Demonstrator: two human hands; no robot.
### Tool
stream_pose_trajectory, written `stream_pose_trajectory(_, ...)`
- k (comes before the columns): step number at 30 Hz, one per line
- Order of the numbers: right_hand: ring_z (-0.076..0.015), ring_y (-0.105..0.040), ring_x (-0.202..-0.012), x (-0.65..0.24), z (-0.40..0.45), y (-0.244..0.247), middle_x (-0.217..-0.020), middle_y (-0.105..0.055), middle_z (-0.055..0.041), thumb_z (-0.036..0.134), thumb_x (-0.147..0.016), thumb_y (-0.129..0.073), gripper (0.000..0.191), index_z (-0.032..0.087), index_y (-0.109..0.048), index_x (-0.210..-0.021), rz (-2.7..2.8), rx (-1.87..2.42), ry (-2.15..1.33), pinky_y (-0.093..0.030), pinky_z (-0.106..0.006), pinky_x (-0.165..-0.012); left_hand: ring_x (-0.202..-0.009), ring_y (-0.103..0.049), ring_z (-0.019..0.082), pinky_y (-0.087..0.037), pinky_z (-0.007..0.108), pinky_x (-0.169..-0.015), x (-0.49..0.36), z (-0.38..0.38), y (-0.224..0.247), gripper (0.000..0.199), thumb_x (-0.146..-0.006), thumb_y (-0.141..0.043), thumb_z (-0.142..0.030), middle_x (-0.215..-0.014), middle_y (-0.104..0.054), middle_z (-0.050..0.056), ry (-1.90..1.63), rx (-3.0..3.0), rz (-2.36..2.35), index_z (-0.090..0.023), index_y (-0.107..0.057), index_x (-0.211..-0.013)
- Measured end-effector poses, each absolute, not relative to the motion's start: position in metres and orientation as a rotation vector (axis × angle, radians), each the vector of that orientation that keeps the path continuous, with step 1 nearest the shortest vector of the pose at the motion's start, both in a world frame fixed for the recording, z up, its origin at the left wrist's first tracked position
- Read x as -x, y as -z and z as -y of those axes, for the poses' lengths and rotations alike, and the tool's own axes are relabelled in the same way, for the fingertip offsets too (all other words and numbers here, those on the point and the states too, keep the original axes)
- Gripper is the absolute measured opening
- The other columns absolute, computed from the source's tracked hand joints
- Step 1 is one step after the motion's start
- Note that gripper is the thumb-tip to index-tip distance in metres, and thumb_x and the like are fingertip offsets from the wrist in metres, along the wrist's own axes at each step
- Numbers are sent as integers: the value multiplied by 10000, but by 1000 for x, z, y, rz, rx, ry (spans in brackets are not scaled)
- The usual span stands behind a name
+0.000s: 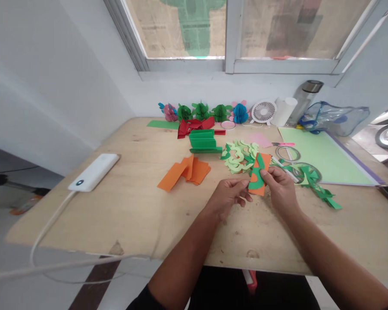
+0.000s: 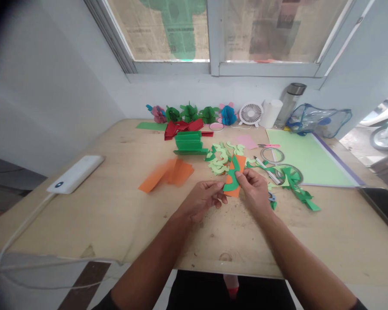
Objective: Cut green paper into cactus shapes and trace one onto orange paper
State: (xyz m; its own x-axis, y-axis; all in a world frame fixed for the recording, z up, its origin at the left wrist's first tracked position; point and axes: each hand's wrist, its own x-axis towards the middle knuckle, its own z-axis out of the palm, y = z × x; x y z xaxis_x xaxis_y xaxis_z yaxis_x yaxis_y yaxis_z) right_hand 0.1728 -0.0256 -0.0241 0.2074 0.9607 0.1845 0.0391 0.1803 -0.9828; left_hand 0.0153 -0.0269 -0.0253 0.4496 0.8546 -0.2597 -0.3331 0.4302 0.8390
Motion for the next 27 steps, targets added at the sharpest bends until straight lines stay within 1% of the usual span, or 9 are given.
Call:
stream_pose_trajectory(5,-136,-478,-528,-173,26,24,-556,-529,19,478,-733,-709,312,204,-592,-642,1133,1182,-930,-413,-264,-507,-558,-593,107,-383,196,-466,-13,26,25,405,-628,-779,-474,-701,-655,63,-790,-757,-737,-112,-694,-790)
stream_pose_trajectory(9,-138,-494,-527,-171,27,23,-582,-561,14,470,-727,-717,301,205,-597,-650,1108,1162,-972,-439,-272,-519,-553,-589,102,-381,192,-468,-13,25,27,385,-626,-784,-457,-695,-664,67,-769,-761,-731,-111,-688,-765)
stream_pose_trajectory(13,-131,-483,-524,-170,27,24,-569,-545,23,449,-722,-730,290,208,-593,-638,1079,1125,-1007,-432,-264,-518,-545,-583,98,-385,190,-461,-13,25,27,377,-620,-788,-445,-690,-671,69,-779,-763,-730,-108,-697,-761)
stream_pose_trajectory(19,-139,-488,-536,-174,25,29,-563,-541,17,464,-736,-713,307,205,-587,-630,1132,1144,-980,-424,-269,-518,-519,-572,103,-383,192,-443,-16,26,28,357,-619,-783,-438,-617,-639,52,-824,-803,-787,-109,-700,-733)
stream_pose_trajectory(23,-134,-476,-544,-175,24,30,-580,-548,7,474,-741,-704,335,197,-571,-607,1183,1165,-929,-406,-258,-507,-487,-561,109,-392,198,-432,-18,26,31,319,-663,-745,-426,-538,-613,38,-920,-910,-886,-112,-699,-702)
stream_pose_trajectory(27,-128,-455,-531,-173,25,28,-567,-526,12,473,-750,-698,331,191,-592,-612,1181,1183,-912,-379,-254,-492,-450,-534,101,-396,202,-420,-20,25,30,266,-672,-717,-396,-507,-618,34,-949,-1010,-943,-133,-693,-636)
